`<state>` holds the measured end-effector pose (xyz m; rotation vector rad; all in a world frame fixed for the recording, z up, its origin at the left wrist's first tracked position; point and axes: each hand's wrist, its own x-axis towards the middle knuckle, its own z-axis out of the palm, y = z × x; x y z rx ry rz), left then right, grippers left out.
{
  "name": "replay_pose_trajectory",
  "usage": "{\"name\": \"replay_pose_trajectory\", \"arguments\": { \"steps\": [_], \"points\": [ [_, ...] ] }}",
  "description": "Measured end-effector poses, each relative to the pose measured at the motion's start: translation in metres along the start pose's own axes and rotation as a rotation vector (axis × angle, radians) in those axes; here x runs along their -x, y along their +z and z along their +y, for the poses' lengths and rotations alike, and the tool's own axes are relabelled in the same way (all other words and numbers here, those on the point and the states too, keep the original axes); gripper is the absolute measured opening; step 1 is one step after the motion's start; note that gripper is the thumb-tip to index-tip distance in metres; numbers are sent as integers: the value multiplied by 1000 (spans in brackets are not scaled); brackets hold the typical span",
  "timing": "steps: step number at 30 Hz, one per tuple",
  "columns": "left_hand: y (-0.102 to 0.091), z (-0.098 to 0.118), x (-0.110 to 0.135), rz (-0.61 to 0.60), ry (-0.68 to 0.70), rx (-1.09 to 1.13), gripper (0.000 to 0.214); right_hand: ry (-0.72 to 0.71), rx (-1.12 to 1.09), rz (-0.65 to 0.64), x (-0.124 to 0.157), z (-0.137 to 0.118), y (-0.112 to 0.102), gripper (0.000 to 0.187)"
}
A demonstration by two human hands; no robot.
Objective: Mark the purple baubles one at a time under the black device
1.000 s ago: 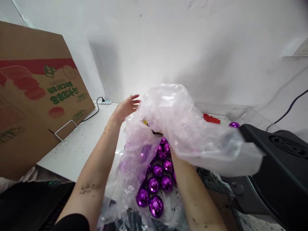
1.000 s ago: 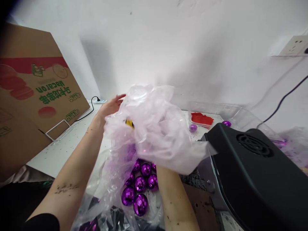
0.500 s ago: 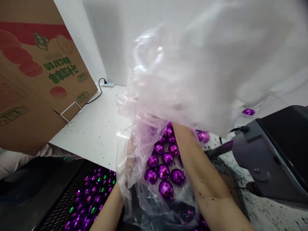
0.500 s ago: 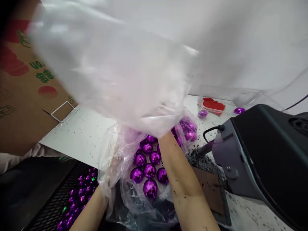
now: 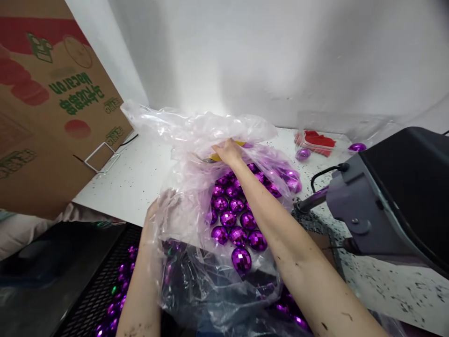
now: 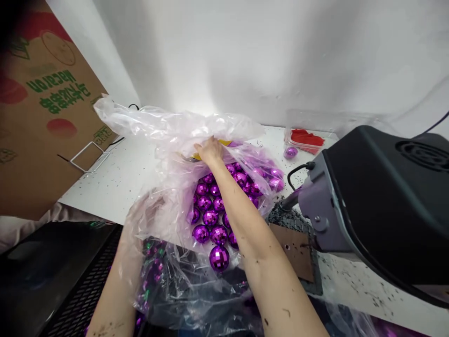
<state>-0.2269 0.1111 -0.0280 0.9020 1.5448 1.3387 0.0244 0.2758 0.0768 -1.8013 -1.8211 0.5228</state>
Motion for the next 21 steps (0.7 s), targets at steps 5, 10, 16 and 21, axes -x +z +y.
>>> {"name": "replay_pose_trajectory", "arguments": {
  "steps": [5,10,16,21],
  "points": [
    [-35,39,31,254,89,60,59,-32,66,-46,61,-19,-39,39],
    [25,44,101,100,764,-647,48,-241,44,-125,157,-31,-68,36],
    [85,23,63,-126,795,-1134,36,-321,10,-285,281,40,-86,34],
    [90,11,127,-235,900,-1036,33,-46,-267,-299,354,149,-105,48]
  ]
}}
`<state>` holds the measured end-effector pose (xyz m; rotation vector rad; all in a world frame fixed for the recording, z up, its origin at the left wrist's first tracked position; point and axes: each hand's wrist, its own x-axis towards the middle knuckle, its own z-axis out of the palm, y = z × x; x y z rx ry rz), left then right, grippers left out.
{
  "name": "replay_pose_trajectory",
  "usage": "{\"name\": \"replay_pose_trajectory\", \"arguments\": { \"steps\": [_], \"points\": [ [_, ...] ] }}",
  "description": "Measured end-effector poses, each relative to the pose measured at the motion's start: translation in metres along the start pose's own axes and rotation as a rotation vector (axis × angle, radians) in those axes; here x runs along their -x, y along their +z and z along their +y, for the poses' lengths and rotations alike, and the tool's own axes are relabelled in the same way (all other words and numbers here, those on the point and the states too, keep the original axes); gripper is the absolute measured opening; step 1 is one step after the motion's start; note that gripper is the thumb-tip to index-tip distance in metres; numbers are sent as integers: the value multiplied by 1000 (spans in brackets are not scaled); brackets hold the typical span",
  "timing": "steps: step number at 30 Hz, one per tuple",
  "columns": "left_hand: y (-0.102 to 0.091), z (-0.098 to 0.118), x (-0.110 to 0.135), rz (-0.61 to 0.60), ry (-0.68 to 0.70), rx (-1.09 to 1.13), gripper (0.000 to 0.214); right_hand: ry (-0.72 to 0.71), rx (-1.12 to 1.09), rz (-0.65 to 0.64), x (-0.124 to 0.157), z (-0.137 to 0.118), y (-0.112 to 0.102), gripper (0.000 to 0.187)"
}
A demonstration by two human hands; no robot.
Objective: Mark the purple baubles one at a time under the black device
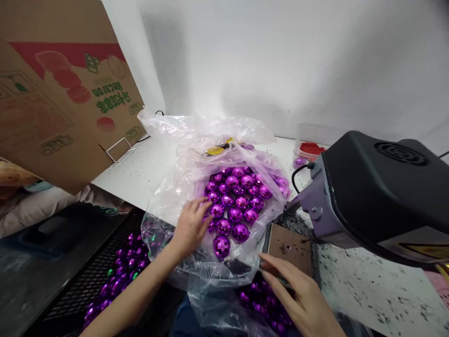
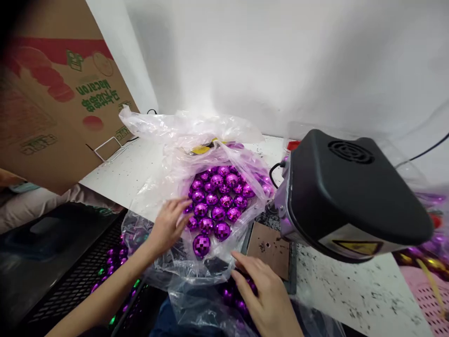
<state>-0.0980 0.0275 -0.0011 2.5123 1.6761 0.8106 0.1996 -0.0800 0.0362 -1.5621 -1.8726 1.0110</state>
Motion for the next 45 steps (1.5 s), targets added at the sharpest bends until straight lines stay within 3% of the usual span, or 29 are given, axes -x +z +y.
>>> {"name": "replay_pose_trajectory", "arguments": {
  "steps": [2,4,6,9,12,16,19,23,28,32,34,36,39,41,43,45],
  "points": [
    [3,33,27,-179,98,77,32,112,-75,0,22,29,-7,53],
    [11,57,43,-340,95,63,41,153,-117,19,37,47,-10,57],
    [20,68,48,-420,29,32,51,178,-131,18,47,55,-12,59],
    [24,66,40,-441,-46,154,51,200,-141,22,55,62,-17,59],
    [14,61,29,-334,-185,488,47,204,-143,77,60,68,-23,57],
    [2,69,18,-182,-598,1204,46,184,-159,133,62,79,-28,55],
    [9,81,16,-265,-800,1712,52,171,-163,136,60,84,-27,56],
    [25,94,20,-372,-947,1978,50,158,-144,134,57,86,-26,57],
    [29,113,26,-392,-886,1965,50,261,-173,158,59,86,-33,65],
    [36,137,26,-613,-881,1919,60,375,-334,219,56,77,-23,73],
    [41,151,29,-639,-844,1833,63,381,-476,211,51,68,-7,73],
    [44,162,37,-538,-700,1618,53,372,-673,163,45,59,12,79],
    [44,171,53,-372,-317,1231,46,359,-879,153,39,52,33,79],
    [41,172,61,-365,-143,1105,53,345,-887,190,38,53,35,73],
    [35,170,60,-486,-153,1161,58,333,-861,207,39,58,29,71],
    [29,168,52,-632,-281,1285,59,324,-793,203,40,60,20,76]
  ]
}}
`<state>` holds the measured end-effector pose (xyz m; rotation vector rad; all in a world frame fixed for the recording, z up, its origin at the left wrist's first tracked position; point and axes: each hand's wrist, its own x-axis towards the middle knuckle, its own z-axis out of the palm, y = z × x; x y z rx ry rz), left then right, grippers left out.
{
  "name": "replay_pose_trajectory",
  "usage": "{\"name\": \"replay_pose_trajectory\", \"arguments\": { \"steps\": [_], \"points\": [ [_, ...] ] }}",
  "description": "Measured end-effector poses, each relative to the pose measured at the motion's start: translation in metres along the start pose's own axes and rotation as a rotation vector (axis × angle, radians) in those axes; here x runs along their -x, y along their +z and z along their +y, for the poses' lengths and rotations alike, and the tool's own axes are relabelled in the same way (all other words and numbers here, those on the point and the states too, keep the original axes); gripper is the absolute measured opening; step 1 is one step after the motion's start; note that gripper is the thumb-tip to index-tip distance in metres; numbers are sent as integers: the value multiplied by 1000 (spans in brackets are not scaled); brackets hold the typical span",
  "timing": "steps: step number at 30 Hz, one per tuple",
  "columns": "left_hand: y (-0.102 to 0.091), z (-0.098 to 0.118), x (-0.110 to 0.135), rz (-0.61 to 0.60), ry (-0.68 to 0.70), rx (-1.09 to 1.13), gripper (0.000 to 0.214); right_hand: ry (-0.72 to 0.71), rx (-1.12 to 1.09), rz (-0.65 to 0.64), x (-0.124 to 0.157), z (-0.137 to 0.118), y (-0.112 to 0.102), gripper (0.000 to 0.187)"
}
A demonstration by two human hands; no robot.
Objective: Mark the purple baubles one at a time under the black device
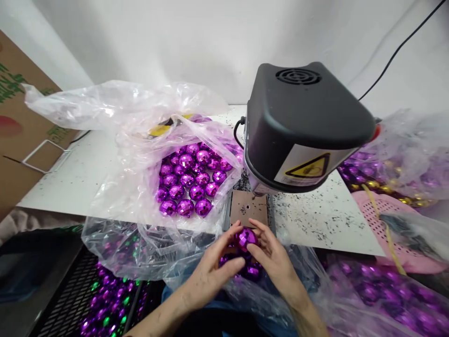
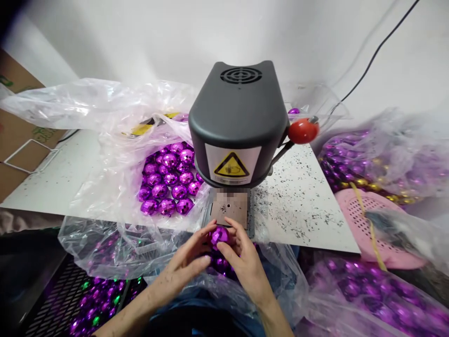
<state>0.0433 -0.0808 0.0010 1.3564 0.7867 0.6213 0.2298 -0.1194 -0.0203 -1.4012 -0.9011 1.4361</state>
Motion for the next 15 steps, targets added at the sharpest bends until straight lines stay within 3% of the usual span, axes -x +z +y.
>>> {"name": "replay_pose_trajectory", "arguments": {
  "steps": [2,5,7,11,15],
  "points": [
    [-5,9,-9,-11,-86,67,58,-66,176,6,1,-8,-5,78],
    [-10,17,-25,-15,-91,16,59,-268,492,20,1,-19,-4,67],
    [-12,16,-33,-16,-89,101,54,-361,575,35,1,-23,-3,62],
    [-24,7,-45,56,-181,468,53,-284,545,113,4,-17,-22,62],
    [-44,-4,-63,30,-243,754,44,-213,481,255,8,-9,-53,59]
  ]
}}
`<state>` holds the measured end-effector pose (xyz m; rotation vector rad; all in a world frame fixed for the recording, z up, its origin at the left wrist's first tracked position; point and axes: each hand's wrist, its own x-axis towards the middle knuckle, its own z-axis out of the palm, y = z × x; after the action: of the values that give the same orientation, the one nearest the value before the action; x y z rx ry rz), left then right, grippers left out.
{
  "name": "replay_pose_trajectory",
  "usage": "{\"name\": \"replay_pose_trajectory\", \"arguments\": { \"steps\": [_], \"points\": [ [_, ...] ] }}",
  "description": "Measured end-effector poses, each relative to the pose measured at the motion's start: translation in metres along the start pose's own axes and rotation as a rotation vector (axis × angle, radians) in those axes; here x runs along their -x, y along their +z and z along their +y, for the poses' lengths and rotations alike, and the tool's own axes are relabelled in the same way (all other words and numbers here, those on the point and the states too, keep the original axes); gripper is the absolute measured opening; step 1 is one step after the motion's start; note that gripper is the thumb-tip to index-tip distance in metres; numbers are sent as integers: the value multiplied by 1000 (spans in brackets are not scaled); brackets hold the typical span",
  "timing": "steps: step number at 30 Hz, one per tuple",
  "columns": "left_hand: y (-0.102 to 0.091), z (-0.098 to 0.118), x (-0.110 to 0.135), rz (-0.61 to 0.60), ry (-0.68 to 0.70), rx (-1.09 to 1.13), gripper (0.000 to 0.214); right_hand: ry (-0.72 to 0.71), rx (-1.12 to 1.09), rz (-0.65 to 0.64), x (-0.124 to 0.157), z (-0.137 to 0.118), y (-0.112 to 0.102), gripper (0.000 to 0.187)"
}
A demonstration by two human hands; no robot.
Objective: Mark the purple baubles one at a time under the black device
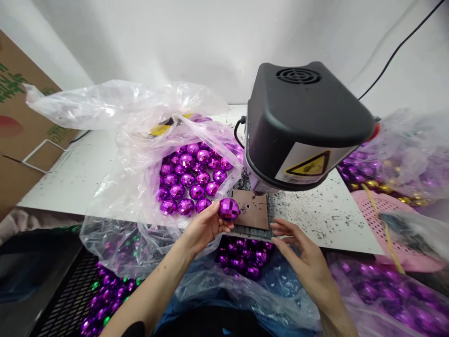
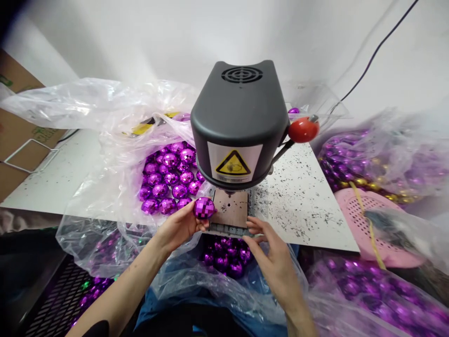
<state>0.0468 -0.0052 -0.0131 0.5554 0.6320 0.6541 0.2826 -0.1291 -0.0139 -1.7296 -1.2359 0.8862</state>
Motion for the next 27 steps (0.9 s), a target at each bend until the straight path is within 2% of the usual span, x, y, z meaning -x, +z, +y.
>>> {"name": "replay_pose_trajectory", "arguments": {
  "steps": [4,7,11,15,18,21,25,27],
  "points": [
    [-10,1,-19,-15,-94,124,29,0,-16,1,0,4,-9,56],
    [-11,-1,-25,-27,-124,152,32,-1,-10,-36,-1,2,-6,56],
    [-7,-2,-21,-10,-90,116,41,0,-24,-62,-2,2,-1,56],
    [5,-1,-15,87,43,-172,51,12,-37,-68,-2,4,1,57],
    [13,-3,-18,157,192,-458,48,24,-21,-68,-2,4,1,56],
    [16,-5,-29,140,298,-640,43,38,-7,-76,-2,4,1,56],
    [18,-5,-44,62,367,-843,39,66,-14,-93,0,4,2,57],
    [21,-3,-47,76,386,-979,39,91,-19,-106,1,4,2,57]
  ]
}}
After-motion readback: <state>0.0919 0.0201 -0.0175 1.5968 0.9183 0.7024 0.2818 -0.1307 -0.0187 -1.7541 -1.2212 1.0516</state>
